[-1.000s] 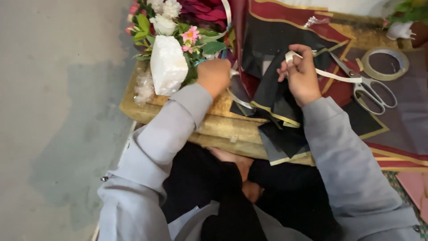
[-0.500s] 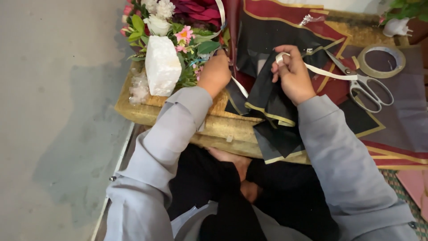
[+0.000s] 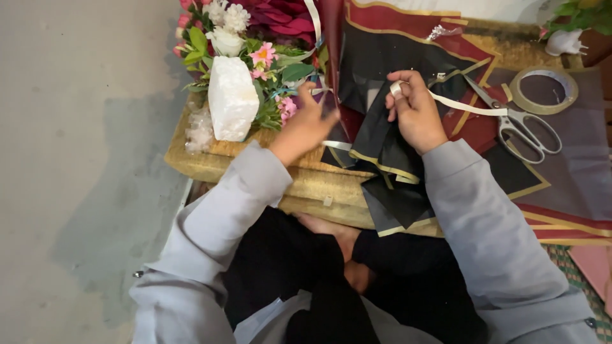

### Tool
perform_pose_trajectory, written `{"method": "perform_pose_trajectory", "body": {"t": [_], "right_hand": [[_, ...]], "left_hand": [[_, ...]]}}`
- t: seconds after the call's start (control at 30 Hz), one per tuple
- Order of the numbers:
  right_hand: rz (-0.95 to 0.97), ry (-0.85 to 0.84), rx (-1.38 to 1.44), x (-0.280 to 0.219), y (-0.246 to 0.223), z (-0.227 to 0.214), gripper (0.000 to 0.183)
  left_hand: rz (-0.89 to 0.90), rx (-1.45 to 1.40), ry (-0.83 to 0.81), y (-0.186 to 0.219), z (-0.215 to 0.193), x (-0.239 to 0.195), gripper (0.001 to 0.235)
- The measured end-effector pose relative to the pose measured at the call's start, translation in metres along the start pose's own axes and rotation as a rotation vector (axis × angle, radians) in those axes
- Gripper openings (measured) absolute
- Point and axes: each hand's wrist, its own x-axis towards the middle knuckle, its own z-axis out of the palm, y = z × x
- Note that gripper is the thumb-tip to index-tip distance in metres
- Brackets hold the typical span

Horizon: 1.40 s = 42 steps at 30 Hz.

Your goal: The person wraps a rectangular white block in black paper with gold trim, using clear tape to secure the folds. They then tie a white ribbon around the wrapped package and adjust the paper to ensure a neat finish.

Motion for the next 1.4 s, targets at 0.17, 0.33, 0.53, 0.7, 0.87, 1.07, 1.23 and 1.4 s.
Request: {"method": "perform_pose_trajectory", "body": {"t": [0.17, 0.33, 0.53, 0.7, 0.87, 1.07, 1.23, 1.4], "right_hand": [[0.012, 0.007, -0.025, -0.002, -0.006, 0.003, 0.039], [0.020, -0.011, -0.053, -0.001, -0.008, 0.002, 0.039], [0.062, -0.039, -0.001, 0.000, -0.029, 0.003, 0.036], [0.027, -0.125, -0.293, -0.004, -0.065, 0.009, 0.036], [0.042, -0.132, -0.268, -0.003, -0.057, 0.007, 0.036], [0.085, -0.125, -0.216, -0.002, -0.052, 0.003, 0.032], [0.084, -0.127, -0.215, -0.002, -0.049, 0.002, 0.032], [0.082, -0.150, -0.189, -0.001, -0.054, 0.000, 0.031]], "left_hand": [[0.307, 0.641, 0.166, -0.009, 0.026, 0.005, 0.071], [0.636, 0.975, 0.203, -0.032, 0.049, 0.019, 0.028], [0.718, 0.790, -0.099, -0.037, 0.036, 0.020, 0.030], [0.381, 0.378, -0.350, -0.023, 0.012, 0.022, 0.032], [0.168, 0.322, -0.417, -0.018, 0.007, 0.018, 0.036], [0.067, 0.455, -0.413, -0.040, 0.018, 0.042, 0.026], [0.130, 0.520, -0.425, -0.024, 0.012, 0.036, 0.033], [0.196, 0.532, -0.387, -0.011, 0.003, 0.028, 0.037]]}}
